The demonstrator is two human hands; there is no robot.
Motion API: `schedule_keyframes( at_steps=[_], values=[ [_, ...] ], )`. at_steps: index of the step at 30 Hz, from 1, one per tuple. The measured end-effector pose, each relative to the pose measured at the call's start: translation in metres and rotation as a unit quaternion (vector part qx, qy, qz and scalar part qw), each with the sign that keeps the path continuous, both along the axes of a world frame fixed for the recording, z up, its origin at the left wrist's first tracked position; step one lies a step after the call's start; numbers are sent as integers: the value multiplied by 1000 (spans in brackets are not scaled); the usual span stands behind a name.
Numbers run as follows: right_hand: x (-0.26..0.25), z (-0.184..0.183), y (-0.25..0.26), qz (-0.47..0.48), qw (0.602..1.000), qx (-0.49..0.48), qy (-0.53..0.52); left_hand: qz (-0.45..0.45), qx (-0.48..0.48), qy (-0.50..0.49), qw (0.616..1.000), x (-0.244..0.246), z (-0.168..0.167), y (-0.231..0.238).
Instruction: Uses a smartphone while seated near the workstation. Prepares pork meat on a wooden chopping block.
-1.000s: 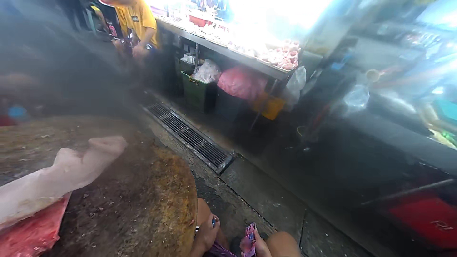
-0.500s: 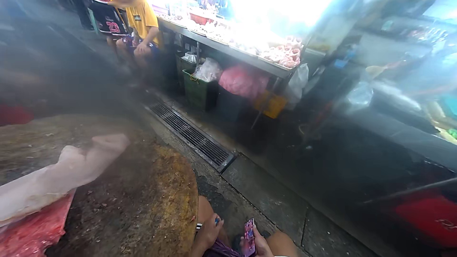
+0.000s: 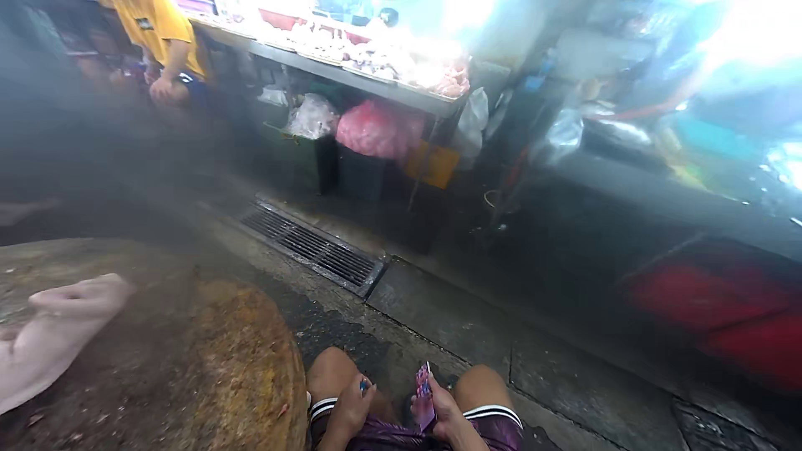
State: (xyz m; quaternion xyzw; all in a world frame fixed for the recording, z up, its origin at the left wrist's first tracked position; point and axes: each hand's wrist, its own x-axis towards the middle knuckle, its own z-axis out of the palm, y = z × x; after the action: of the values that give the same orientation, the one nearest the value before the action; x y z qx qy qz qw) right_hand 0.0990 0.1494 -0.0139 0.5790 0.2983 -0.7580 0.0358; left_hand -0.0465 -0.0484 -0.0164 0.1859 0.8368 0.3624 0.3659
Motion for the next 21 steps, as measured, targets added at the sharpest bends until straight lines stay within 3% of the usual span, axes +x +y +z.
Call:
schedule_keyframes(
  at_steps=[21],
  values=[
    [-5,3,-11,35,999,20,21,-29,-8,-4,1000,-8,13,-6]
  ],
)
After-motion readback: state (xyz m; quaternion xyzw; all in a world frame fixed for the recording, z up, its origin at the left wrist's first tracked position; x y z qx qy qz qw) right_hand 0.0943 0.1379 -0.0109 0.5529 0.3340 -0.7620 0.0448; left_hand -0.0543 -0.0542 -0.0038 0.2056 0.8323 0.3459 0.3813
